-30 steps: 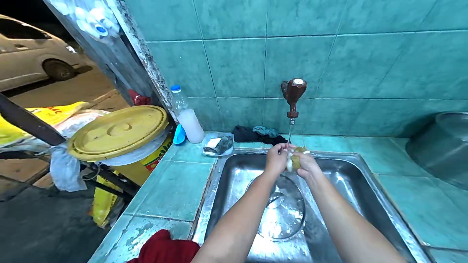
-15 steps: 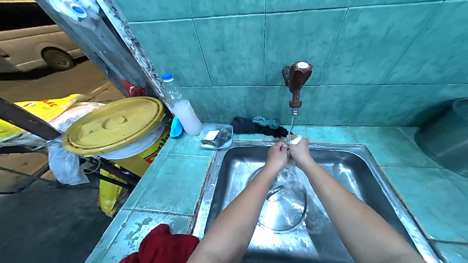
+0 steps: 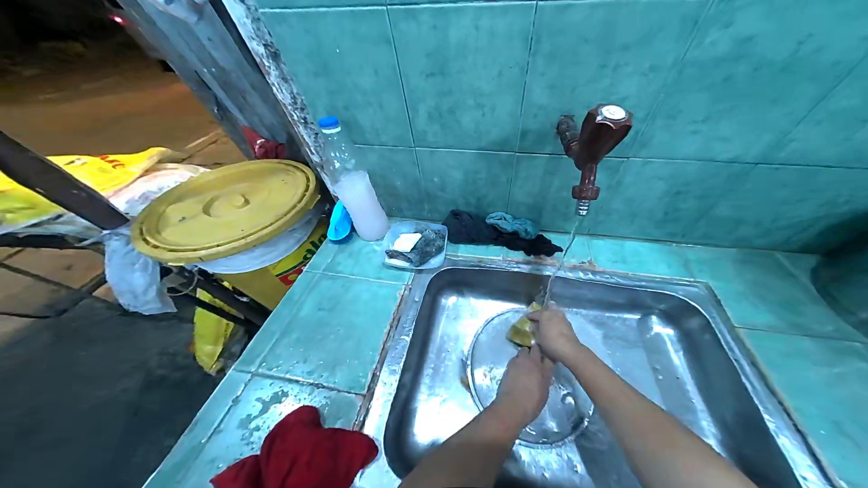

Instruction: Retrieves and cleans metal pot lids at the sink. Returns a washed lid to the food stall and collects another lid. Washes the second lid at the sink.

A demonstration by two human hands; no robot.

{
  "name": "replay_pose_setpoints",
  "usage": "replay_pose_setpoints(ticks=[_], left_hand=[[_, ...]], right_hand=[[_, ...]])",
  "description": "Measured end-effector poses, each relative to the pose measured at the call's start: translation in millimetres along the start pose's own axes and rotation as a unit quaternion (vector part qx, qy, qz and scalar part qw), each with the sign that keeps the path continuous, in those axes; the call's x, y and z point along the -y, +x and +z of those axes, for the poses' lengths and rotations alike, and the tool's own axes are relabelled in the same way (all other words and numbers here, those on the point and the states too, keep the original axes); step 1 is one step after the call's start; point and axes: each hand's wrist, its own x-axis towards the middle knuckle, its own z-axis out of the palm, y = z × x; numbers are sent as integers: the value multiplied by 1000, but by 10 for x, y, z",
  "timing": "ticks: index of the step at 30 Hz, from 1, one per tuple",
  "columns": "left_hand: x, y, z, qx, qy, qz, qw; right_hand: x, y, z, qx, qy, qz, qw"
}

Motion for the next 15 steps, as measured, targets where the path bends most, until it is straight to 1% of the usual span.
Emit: replay_pose_setpoints(ticks=[1, 3, 4, 5, 7, 9, 10, 12, 15], left_hand=[[-7, -33, -2, 4, 5, -1, 1000], [20, -113, 73, -6, -1, 0, 1000], [53, -118, 129, 8, 0, 11, 1000], [58, -111, 121, 37, 3, 5, 999], [38, -137, 45, 74, 20, -3, 997], [-26, -193, -102, 69, -11, -32, 997], [-37, -157, -139, 51, -37, -39, 997], [60, -41, -82, 12, -55, -3, 998], [152, 8, -37, 2, -86, 4, 996]], right_hand=[[108, 5, 27, 17, -2, -26, 1000], [405, 5, 149, 71, -1, -119, 990], [559, 1, 238, 92, -19, -162, 982], [687, -12, 298, 105, -48, -191, 975], [728, 24, 295, 108, -95, -221, 965], [517, 129, 202, 86, -103, -205, 969], [342, 200, 135, 64, -101, -184, 976], [-64, 269, 15, 23, -92, -152, 984], [-652, 27, 15, -15, -62, -148, 987]])
